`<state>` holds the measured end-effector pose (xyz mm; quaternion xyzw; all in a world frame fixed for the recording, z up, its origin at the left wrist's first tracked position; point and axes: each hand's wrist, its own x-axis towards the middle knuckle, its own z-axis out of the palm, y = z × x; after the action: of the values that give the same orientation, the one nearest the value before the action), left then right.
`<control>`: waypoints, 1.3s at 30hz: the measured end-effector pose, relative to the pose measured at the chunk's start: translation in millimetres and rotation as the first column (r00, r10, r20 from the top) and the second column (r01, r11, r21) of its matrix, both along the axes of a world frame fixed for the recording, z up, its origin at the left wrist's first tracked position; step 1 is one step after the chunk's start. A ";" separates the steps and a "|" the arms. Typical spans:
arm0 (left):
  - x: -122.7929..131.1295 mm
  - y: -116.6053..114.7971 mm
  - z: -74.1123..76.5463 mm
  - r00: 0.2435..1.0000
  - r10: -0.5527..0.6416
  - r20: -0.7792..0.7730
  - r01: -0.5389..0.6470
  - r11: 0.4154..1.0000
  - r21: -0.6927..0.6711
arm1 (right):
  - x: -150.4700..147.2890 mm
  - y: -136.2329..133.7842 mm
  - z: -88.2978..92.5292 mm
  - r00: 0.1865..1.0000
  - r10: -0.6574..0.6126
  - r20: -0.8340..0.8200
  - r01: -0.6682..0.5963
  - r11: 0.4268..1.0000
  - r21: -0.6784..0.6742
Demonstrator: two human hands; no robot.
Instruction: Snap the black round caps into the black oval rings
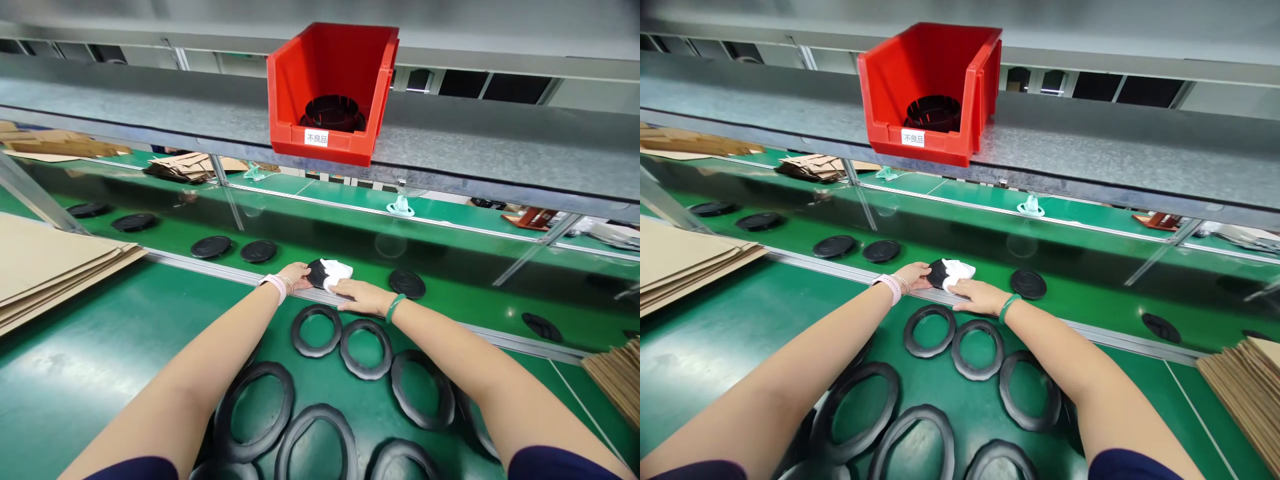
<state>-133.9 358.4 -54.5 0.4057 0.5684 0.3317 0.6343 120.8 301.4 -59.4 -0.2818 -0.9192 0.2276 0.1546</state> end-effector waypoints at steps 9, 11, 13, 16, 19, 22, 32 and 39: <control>-31.2 -45.8 22.0 0.945 -0.056 -0.321 0.086 0.993 0.077 | 48.1 -16.5 33.5 0.891 -0.354 -0.282 0.305 0.930 -0.205; -43.5 -65.8 23.5 0.928 -0.150 -0.340 0.163 0.987 0.010 | 34.2 -33.5 50.6 0.874 -0.299 -0.382 0.222 0.947 -0.232; -50.2 -83.6 23.3 0.915 -0.236 -0.328 0.226 0.972 -0.067 | 9.4 -49.7 62.1 0.884 -0.152 -0.441 0.077 0.980 -0.182; -50.3 -99.6 21.5 0.914 -0.286 -0.287 0.262 0.958 -0.120 | -37.0 -64.7 59.9 0.927 0.136 -0.350 -0.151 0.988 -0.016; -46.3 -103.1 20.2 0.928 -0.288 -0.237 0.265 0.956 -0.125 | -71.5 -66.2 40.4 0.964 0.251 -0.092 -0.251 0.968 0.018; -44.8 -102.8 19.1 0.939 -0.296 -0.178 0.274 0.952 -0.137 | -81.3 -62.0 23.1 0.966 0.215 0.143 -0.214 0.977 -0.024; -36.2 -109.1 17.3 0.943 -0.332 -0.018 0.326 0.934 -0.148 | -39.5 -53.9 15.8 0.983 0.091 0.162 -0.052 0.972 -0.231; -45.4 -111.3 22.5 0.971 -0.237 0.030 0.239 0.958 -0.159 | -13.7 -74.8 19.1 0.979 0.035 0.201 0.014 0.971 -0.238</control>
<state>-179.2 247.0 -32.0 0.4168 0.5371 0.2081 0.7032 107.1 226.6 -40.3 -0.3153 -0.8977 0.3069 0.0235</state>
